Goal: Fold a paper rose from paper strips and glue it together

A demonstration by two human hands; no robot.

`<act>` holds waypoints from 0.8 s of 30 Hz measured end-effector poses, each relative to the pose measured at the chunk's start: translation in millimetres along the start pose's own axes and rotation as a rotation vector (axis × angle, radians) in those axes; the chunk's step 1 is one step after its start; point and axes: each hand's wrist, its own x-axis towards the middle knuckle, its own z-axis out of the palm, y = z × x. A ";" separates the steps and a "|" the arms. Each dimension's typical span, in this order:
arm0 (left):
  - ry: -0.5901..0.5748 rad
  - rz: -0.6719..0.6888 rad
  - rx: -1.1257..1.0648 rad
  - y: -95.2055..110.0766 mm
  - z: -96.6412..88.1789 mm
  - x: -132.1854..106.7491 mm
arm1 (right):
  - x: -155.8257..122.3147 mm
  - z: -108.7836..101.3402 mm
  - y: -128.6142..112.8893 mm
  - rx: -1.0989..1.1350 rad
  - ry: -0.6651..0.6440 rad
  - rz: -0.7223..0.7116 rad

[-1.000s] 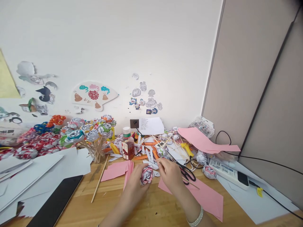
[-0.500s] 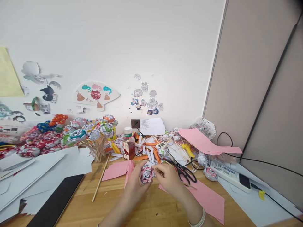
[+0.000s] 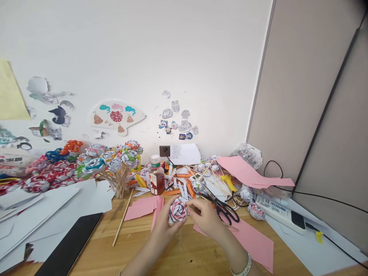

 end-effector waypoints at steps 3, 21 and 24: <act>-0.003 -0.024 -0.034 1.3 1.8 -0.5 | -0.3 -1.5 -2.1 -0.037 0.006 -0.009; -0.079 0.059 0.111 7.6 2.5 -0.2 | -4.5 0.8 3.9 -0.414 0.112 -0.473; -0.092 0.073 0.115 5.7 2.6 -0.2 | -3.8 0.7 2.3 -0.390 0.102 -0.490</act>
